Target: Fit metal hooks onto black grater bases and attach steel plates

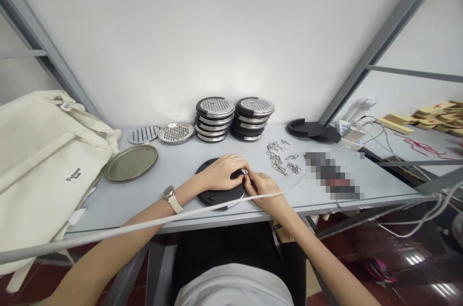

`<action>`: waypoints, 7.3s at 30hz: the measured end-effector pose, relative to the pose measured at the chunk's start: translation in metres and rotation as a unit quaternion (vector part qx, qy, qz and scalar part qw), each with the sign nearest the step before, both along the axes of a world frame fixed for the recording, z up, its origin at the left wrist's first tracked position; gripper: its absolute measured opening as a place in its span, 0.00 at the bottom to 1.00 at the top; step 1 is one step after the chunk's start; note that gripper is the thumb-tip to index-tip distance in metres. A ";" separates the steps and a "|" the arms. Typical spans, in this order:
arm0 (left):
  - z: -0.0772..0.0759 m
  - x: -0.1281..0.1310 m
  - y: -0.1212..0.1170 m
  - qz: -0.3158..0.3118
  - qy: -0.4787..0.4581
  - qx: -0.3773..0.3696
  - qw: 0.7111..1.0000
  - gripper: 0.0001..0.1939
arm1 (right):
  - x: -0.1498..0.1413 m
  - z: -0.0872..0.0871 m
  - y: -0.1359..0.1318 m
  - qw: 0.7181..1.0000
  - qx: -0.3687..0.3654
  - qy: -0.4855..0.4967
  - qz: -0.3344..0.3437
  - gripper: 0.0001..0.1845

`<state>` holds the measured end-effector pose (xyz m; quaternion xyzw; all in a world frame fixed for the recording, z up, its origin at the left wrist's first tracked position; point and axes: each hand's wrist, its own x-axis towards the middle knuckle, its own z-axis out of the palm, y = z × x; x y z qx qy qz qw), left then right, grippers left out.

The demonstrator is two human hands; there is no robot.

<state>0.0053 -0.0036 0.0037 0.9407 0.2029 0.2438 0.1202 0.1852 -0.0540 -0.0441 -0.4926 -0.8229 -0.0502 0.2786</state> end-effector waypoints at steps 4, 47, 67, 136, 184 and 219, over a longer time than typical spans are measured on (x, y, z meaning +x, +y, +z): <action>-0.001 0.000 0.000 0.003 0.004 0.009 1.000 0.06 | 0.000 0.000 0.000 1.000 0.008 -0.001 -0.005 0.14; 0.000 0.000 -0.001 -0.006 0.016 0.010 1.000 0.08 | -0.001 0.000 0.001 0.999 0.032 -0.034 -0.019 0.12; 0.003 0.001 -0.005 0.058 0.064 0.090 0.992 0.07 | -0.002 0.002 -0.001 0.999 0.034 -0.036 -0.022 0.13; -0.003 0.009 -0.012 0.043 -0.006 0.010 0.999 0.13 | 0.004 0.012 0.004 0.974 -0.187 0.124 0.003 0.14; -0.003 0.007 -0.006 0.056 -0.006 0.004 0.998 0.13 | 0.000 0.010 -0.001 0.992 -0.051 0.115 -0.005 0.04; -0.001 -0.001 -0.001 0.040 -0.038 -0.139 0.989 0.16 | 0.008 0.008 0.007 0.951 -0.130 0.265 0.094 0.11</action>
